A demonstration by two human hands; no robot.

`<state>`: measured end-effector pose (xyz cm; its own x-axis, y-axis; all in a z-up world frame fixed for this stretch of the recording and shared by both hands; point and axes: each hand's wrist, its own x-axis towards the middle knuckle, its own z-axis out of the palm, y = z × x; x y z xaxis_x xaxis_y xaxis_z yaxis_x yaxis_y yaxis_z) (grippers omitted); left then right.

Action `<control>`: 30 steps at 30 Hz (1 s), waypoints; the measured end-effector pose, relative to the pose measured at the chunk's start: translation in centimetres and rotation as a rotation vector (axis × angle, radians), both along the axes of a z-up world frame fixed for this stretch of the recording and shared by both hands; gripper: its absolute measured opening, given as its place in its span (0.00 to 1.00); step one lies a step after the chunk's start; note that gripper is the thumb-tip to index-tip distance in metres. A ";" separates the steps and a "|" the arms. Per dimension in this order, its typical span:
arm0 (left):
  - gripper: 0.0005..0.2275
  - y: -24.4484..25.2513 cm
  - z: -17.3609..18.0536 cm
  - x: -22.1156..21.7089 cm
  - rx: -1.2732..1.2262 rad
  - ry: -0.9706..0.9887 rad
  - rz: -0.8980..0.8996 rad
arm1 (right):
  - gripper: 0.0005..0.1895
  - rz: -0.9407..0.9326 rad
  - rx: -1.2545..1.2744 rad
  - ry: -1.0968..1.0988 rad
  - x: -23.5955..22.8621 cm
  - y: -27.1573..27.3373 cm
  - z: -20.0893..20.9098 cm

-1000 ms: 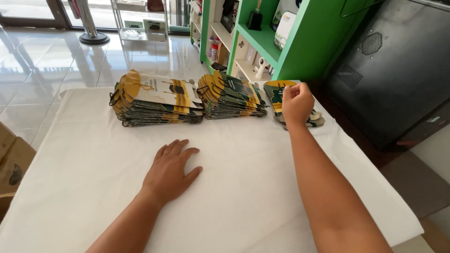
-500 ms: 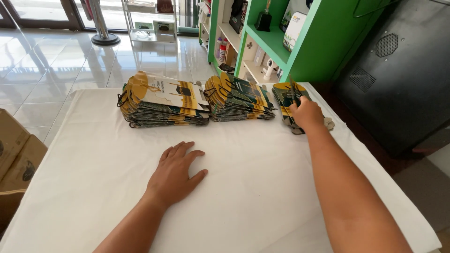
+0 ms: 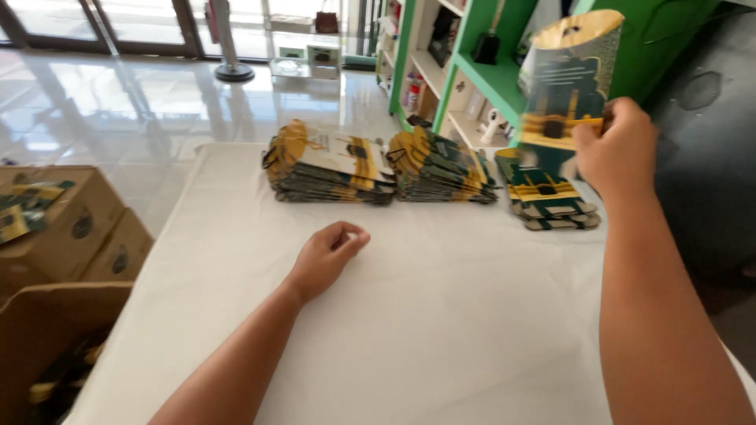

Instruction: Folding and assembling cardboard souvenir boxes from flat templates at a workshop table.

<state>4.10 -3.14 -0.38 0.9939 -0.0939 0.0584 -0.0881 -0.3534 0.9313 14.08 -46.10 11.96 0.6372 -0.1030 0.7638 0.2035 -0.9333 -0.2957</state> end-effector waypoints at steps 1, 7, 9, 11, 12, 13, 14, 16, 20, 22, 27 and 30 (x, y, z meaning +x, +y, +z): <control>0.15 0.3 0.6 -0.4 0.005 0.005 0.017 | 0.09 0.017 0.005 0.005 -0.4 2.3 -1.3; 0.26 1.9 1.3 -1.1 -0.479 0.138 0.010 | 0.07 0.579 0.672 0.496 -8.9 19.0 -4.9; 0.21 2.3 0.5 -1.4 -0.533 0.165 0.017 | 0.08 0.754 0.996 0.759 -7.4 21.1 -9.2; 0.18 1.8 1.3 -3.1 -0.523 0.190 0.062 | 0.06 0.744 0.956 0.893 -7.4 22.0 -11.6; 0.15 1.6 1.9 -3.6 -0.508 0.206 0.089 | 0.09 0.726 0.915 1.006 -7.1 22.5 -12.6; 0.15 1.9 1.8 -4.1 -0.507 0.204 0.100 | 0.09 0.737 0.912 1.012 -6.8 22.3 -13.6; 0.14 2.1 1.6 -4.5 -0.541 0.240 0.132 | 0.11 0.654 0.837 0.901 -6.5 22.0 -14.6; 0.13 2.6 1.6 -4.7 -0.574 0.279 0.167 | 0.14 0.576 0.762 0.792 -7.5 22.2 -14.3; 0.11 2.9 1.9 -4.8 -0.594 0.344 0.105 | 0.45 0.652 -0.002 0.390 -9.7 22.7 -12.7; 0.12 3.1 1.7 -4.9 -0.596 0.346 0.082 | 0.41 0.712 -0.105 0.289 -9.0 22.6 -13.5; 0.29 5.3 -2.9 -1.7 -0.749 0.211 0.126 | 0.05 0.797 0.138 -0.009 -10.3 23.2 -13.3; 0.34 5.8 -7.3 0.7 -0.473 -0.328 0.093 | 0.12 0.727 0.504 0.316 -12.5 24.5 -12.7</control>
